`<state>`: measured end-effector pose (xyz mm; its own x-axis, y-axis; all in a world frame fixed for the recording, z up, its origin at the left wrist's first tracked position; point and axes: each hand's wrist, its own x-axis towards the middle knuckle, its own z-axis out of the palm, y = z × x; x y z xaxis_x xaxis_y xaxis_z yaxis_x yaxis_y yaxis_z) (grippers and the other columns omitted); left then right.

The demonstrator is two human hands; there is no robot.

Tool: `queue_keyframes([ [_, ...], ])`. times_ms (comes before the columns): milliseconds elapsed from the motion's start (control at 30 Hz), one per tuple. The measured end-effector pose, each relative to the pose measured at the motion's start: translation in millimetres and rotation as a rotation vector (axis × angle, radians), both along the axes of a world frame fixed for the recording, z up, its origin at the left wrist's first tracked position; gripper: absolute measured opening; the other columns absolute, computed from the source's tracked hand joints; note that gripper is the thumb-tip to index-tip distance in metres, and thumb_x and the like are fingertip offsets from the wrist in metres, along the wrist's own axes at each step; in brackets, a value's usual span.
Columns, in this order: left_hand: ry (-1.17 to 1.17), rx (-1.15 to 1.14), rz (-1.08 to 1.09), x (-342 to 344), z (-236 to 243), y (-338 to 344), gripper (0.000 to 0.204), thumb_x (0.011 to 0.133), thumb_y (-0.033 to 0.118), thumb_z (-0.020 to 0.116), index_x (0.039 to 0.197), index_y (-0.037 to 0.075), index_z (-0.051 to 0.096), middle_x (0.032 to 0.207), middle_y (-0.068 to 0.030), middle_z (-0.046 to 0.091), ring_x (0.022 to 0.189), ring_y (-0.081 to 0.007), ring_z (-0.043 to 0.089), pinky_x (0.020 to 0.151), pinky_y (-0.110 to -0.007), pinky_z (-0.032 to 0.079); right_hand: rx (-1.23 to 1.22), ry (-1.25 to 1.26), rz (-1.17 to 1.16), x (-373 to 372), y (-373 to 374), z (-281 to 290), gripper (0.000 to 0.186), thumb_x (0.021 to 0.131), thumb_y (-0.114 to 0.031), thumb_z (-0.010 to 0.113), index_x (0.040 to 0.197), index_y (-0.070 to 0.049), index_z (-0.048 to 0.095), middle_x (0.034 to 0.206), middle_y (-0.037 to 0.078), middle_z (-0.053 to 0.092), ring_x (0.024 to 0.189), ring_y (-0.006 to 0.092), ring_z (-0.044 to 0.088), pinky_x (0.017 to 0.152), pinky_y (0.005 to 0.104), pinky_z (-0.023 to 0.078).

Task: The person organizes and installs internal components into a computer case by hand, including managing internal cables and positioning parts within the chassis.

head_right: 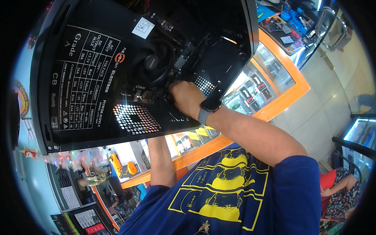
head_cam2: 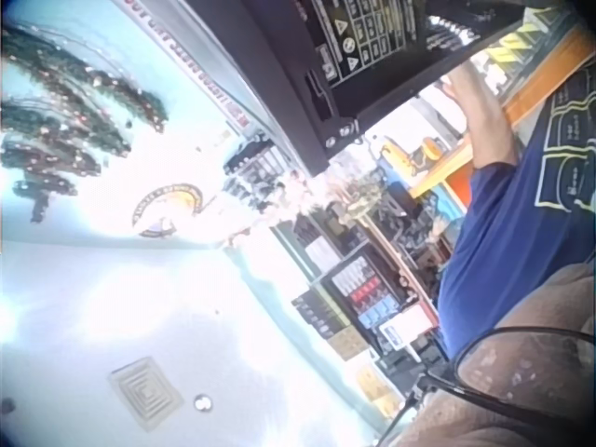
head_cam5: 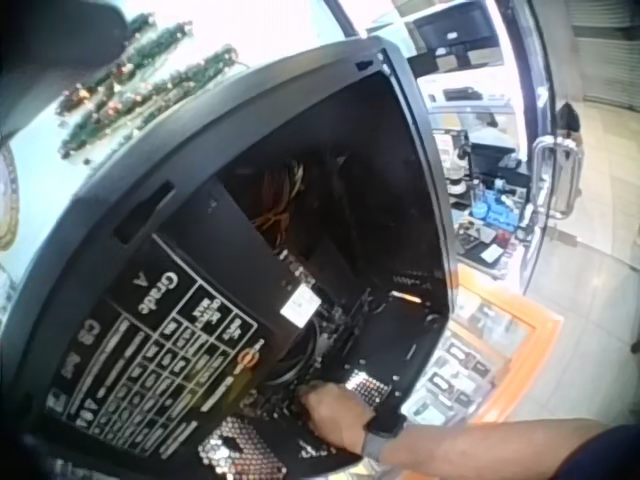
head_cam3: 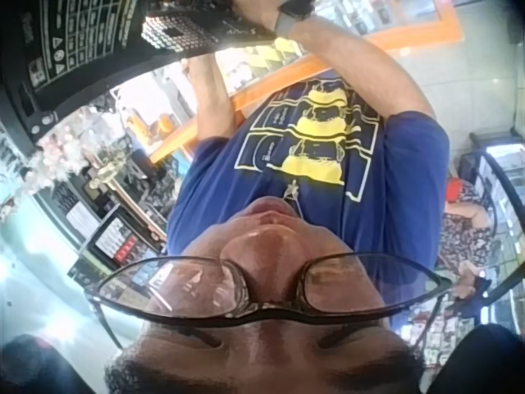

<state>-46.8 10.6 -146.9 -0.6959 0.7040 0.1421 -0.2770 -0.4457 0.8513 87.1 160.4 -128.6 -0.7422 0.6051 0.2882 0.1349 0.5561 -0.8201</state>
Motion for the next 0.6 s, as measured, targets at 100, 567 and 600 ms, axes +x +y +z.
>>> queue_keyframes([
  [100, -0.007, 0.001, 0.002, 0.7, -1.1, -1.9, 0.024, 0.101, 0.024, 0.055, 0.109, 0.002, 0.059, 0.105, -0.0122, 0.064, 0.093, -0.0219, 0.063, 0.088, -0.037, 0.052, -0.088, -0.021, 0.059, 9.5, 6.4, 6.0, 0.016, 0.085, -0.010, 0.069, 0.099, -0.002, 0.071, 0.099, 0.019, 0.071, 0.096, 0.0373, 0.069, 0.085, 0.0439, 0.055],
  [567, -0.005, 0.001, 0.000, 0.1, 0.3, -0.7, 0.023, 0.100, 0.024, 0.055, 0.108, 0.002, 0.059, 0.104, -0.0121, 0.064, 0.091, -0.0218, 0.062, 0.087, -0.037, 0.052, 0.602, -0.158, 0.449, 39.8, 28.1, 17.8, 0.028, 0.089, -0.009, 0.062, 0.116, -0.008, 0.072, 0.123, 0.015, 0.064, 0.115, 0.0350, 0.065, 0.093, 0.0396, 0.057],
  [600, -0.004, -0.002, 0.003, 0.1, 0.6, -0.7, 0.023, 0.100, 0.024, 0.055, 0.107, 0.002, 0.059, 0.103, -0.0121, 0.064, 0.091, -0.0218, 0.062, 0.087, -0.037, 0.052, 0.630, -0.135, 0.458, 39.3, 29.4, 18.5, 0.029, 0.089, -0.009, 0.062, 0.116, -0.009, 0.072, 0.126, 0.013, 0.064, 0.115, 0.0348, 0.065, 0.093, 0.0393, 0.057],
])
